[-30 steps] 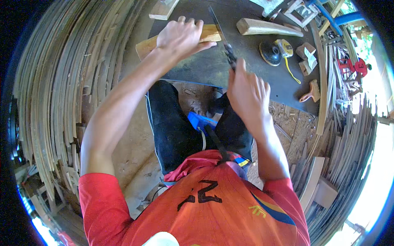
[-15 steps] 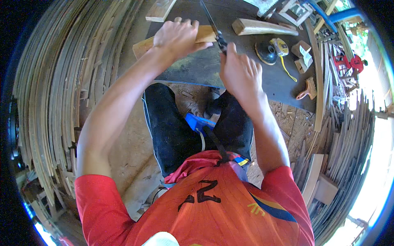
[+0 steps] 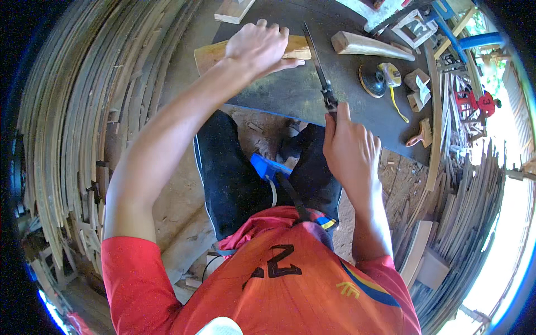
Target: Manually cutting a small wooden block using a hand saw on a workbench.
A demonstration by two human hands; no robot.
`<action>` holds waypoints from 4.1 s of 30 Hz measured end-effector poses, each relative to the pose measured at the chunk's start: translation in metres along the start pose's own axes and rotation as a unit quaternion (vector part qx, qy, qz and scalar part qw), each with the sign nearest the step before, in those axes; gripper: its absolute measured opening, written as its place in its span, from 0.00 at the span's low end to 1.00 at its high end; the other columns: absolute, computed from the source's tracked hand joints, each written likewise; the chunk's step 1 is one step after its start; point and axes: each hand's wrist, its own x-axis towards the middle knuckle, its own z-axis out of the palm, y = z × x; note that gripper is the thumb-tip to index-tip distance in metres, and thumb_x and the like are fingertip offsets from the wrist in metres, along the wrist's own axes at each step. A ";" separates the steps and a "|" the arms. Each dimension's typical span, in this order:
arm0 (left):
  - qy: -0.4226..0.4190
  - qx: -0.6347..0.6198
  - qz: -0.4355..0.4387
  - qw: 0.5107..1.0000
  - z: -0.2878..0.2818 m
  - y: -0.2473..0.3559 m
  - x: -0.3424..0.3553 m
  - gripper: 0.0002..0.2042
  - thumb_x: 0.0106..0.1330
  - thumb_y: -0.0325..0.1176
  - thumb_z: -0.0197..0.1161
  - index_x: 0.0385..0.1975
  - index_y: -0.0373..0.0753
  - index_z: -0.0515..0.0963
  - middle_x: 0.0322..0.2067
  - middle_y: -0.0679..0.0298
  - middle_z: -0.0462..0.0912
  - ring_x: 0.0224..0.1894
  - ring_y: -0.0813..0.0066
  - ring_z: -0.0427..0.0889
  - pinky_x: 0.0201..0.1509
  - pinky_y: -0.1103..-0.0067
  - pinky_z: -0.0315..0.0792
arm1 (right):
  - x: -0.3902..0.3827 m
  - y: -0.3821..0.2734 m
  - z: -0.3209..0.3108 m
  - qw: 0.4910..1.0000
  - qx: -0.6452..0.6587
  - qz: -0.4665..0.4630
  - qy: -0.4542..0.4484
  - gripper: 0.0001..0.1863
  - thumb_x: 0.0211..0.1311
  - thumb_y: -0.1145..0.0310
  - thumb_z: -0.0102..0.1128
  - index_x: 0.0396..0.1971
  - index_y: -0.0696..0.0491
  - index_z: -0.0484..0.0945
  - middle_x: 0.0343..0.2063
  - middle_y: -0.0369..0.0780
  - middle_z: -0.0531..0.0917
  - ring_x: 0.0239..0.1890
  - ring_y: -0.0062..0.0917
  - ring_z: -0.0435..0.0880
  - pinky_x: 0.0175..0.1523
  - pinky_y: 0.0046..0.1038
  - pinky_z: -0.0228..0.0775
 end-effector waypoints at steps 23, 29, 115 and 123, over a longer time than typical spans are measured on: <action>-0.043 -0.055 -0.046 0.996 -0.021 -0.004 0.020 0.46 0.67 0.79 0.48 0.51 0.32 0.82 0.42 0.51 0.89 0.45 0.59 0.90 0.45 0.65 0.84 | 0.007 0.020 0.004 0.943 0.293 -0.069 0.140 0.15 0.76 0.57 0.55 0.45 0.56 0.72 0.22 0.57 0.82 0.27 0.58 0.83 0.35 0.56 0.74; -0.020 -0.049 -0.066 0.996 -0.011 -0.007 0.006 0.48 0.65 0.80 0.48 0.54 0.33 0.81 0.44 0.50 0.89 0.51 0.61 0.88 0.47 0.70 0.83 | 0.022 0.036 0.021 0.928 0.343 -0.056 0.136 0.17 0.75 0.56 0.59 0.45 0.57 0.72 0.28 0.59 0.83 0.36 0.62 0.83 0.40 0.54 0.73; 0.007 -0.294 -0.148 0.944 -0.016 -0.032 0.025 0.24 0.71 0.63 0.59 0.32 0.48 0.89 0.35 0.60 0.91 0.42 0.59 0.90 0.49 0.63 0.83 | 0.028 0.138 0.060 0.744 0.608 -0.027 0.275 0.18 0.83 0.58 0.46 0.48 0.59 0.76 0.20 0.35 0.75 0.21 0.19 0.74 0.31 0.23 0.65; 0.007 -0.301 -0.172 0.938 -0.019 -0.030 0.025 0.23 0.69 0.62 0.63 0.35 0.47 0.90 0.35 0.58 0.91 0.43 0.57 0.90 0.52 0.62 0.83 | 0.003 0.118 0.032 0.842 0.506 -0.033 0.184 0.15 0.82 0.62 0.48 0.41 0.60 0.76 0.20 0.36 0.78 0.18 0.16 0.74 0.25 0.23 0.66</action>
